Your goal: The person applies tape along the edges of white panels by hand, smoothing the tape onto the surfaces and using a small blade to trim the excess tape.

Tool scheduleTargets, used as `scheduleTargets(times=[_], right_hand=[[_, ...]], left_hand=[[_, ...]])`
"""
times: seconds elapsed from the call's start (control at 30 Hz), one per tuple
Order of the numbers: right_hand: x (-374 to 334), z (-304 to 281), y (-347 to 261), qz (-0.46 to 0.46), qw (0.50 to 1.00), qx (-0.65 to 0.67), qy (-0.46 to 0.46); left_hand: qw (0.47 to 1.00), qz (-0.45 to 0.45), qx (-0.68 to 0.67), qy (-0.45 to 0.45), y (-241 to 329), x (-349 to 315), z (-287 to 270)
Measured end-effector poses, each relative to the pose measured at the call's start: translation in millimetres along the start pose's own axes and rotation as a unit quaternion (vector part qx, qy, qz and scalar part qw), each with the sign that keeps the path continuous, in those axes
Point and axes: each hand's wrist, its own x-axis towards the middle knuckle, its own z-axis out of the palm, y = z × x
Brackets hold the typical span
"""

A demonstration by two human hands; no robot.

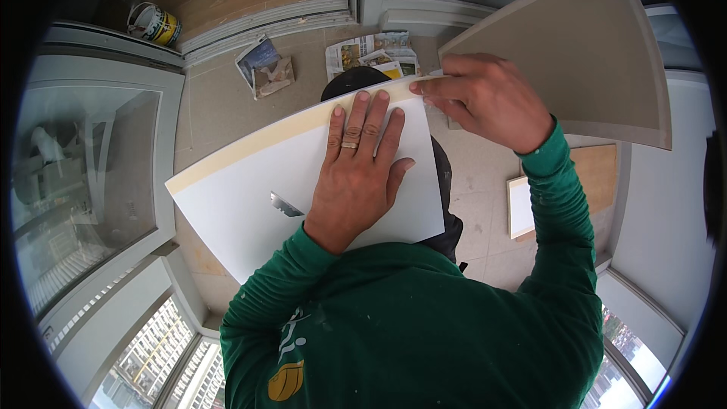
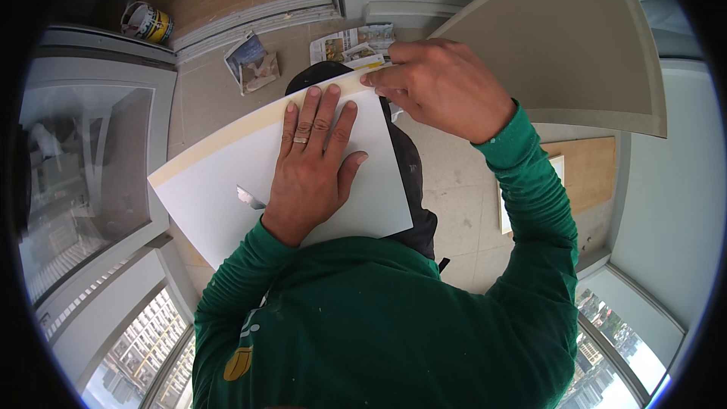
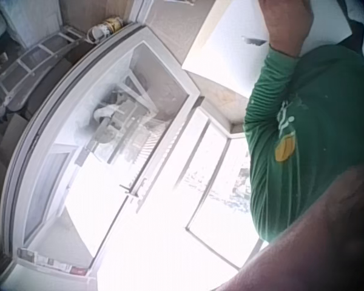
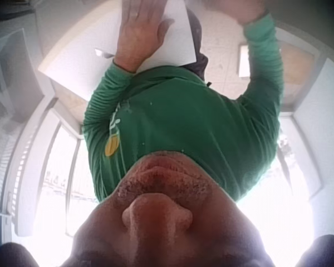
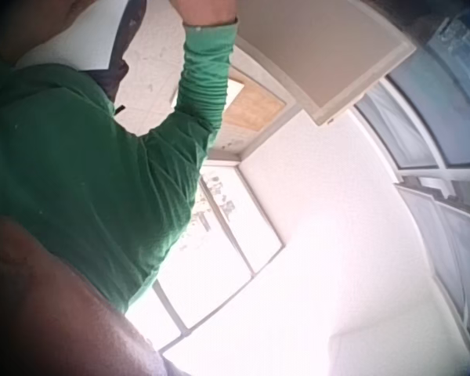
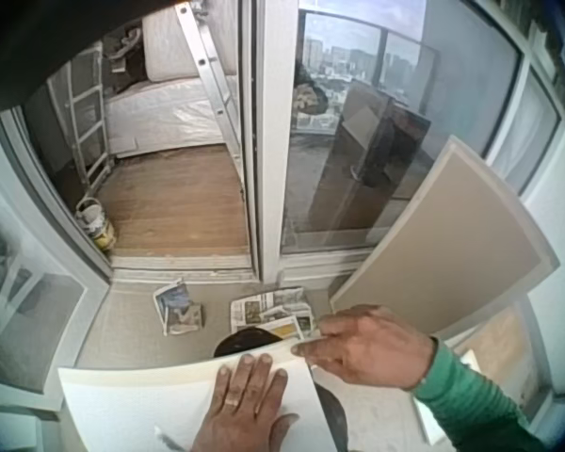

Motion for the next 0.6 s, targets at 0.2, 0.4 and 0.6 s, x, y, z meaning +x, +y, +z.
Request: scheduleTargets(times=[0.2, 0.4, 0.6], right_hand=[[1.4, 0.5, 1.2, 0.006, 1.000, 0.004, -0.014], [2.0, 3.7, 4.2, 0.017, 0.999, 0.023, -0.021], [1.1, 5.7, 6.3, 0.020, 0.999, 0.042, -0.019]], left_hand=[[1.000, -0.002, -0.004, 0.000, 0.5, 0.1, -1.1], [1.000, -0.005, -0.008, 0.000, 1.3, 0.8, -2.6], [1.000, -0.007, -0.002, 0.000, 2.0, 1.8, -1.3]])
